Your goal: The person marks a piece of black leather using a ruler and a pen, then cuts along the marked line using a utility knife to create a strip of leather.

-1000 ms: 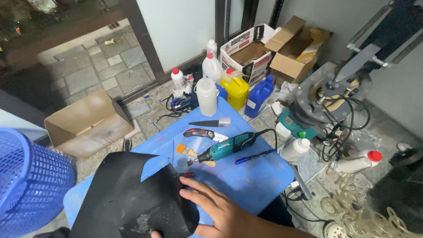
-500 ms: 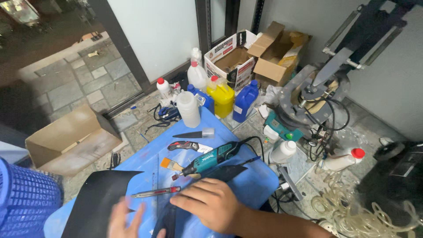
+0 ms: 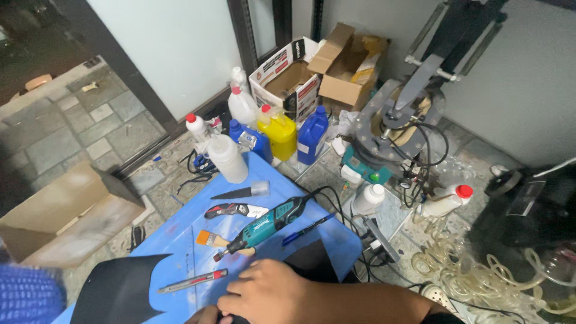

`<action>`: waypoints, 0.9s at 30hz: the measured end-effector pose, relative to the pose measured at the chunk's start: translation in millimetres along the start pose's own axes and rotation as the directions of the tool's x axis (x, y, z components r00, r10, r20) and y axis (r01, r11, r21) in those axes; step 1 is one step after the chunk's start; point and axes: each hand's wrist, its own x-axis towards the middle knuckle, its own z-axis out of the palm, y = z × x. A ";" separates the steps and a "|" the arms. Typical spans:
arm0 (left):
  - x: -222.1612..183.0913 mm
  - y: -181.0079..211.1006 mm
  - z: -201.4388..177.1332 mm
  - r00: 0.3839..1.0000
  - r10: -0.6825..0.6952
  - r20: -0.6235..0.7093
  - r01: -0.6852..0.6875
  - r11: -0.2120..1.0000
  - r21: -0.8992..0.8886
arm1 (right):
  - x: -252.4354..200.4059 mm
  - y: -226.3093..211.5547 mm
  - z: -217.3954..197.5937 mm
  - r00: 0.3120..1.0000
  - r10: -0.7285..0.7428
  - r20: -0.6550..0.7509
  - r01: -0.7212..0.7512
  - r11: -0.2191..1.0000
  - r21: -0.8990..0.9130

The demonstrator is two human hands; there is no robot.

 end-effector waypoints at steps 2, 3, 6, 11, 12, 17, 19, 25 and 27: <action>-19.8 32.4 -16.7 0.994 -0.108 -0.033 0.111 0.987 0.117 | 0.1 -3.4 3.4 0.999 -0.002 0.048 -0.001 0.999 0.048; -26.3 50.9 -30.6 0.989 -0.147 -0.034 0.151 0.974 0.166 | 2.7 -2.4 4.5 0.998 0.011 0.065 -0.015 0.998 0.062; -56.5 115.9 -77.8 0.988 -0.147 -0.053 0.156 0.951 0.266 | 9.7 -3.4 4.0 0.996 0.045 0.081 -0.057 0.987 0.151; -86.6 195.0 -124.1 0.989 0.060 -0.133 -0.015 0.950 0.313 | 15.4 -7.5 5.5 0.987 0.094 0.127 -0.135 0.920 0.369; -88.4 201.0 -130.0 0.975 0.124 -0.182 -0.063 0.950 0.306 | 16.7 -9.9 7.4 0.990 0.099 0.103 -0.130 0.923 0.362; -96.3 210.7 -139.8 0.872 0.281 -0.401 -0.176 0.945 0.277 | 26.3 -6.0 26.1 0.991 0.117 0.068 -0.135 0.832 0.538; -97.7 211.5 -142.3 0.795 0.337 -0.504 -0.213 0.934 0.288 | 29.0 0.0 36.3 0.985 0.154 0.075 -0.168 0.776 0.608; -95.0 216.1 -146.4 0.642 0.412 -0.647 -0.194 0.903 0.382 | 26.2 15.7 66.8 0.918 0.266 0.293 -0.376 0.353 0.857; -95.6 217.7 -146.0 0.615 0.411 -0.672 -0.195 0.906 0.376 | 21.2 18.2 75.8 0.899 0.290 0.328 -0.400 0.242 0.884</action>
